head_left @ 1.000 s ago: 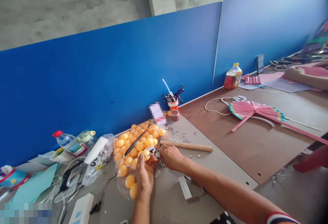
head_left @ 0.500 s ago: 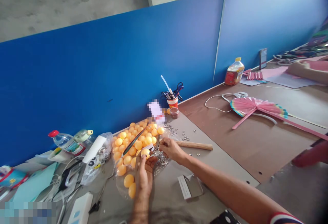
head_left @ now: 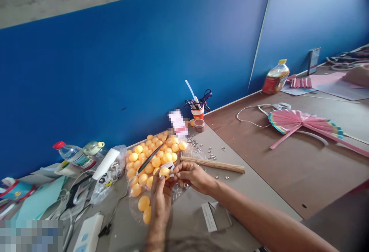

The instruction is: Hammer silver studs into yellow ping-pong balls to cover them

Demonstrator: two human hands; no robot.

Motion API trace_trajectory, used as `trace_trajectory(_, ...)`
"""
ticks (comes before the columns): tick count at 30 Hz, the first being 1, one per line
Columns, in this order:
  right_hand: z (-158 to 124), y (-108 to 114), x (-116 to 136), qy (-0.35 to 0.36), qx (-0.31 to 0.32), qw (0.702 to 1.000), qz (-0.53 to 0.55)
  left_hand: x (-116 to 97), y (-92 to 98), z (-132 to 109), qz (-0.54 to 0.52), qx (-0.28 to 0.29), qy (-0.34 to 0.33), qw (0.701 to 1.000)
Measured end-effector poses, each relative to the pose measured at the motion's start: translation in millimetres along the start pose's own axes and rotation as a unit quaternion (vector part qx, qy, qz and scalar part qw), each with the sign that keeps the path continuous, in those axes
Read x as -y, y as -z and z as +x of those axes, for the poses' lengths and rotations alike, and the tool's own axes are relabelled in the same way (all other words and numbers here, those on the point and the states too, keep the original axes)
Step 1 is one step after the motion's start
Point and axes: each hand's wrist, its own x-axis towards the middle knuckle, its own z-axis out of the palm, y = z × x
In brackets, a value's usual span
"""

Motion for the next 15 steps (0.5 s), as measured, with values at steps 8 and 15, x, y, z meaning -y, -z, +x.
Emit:
trace_trajectory(8,1.1,-3.0,-10.9,0.034,-0.035,0.996,-0.074,1.4,-1.6,-3.9,0.044,0.053,0.003,0.998)
trace_trajectory(15,1.1,-3.6,-12.4,0.033,-0.023,0.996,-0.08,2.8,2.1,-5.4,0.052,0.048,0.014,0.997)
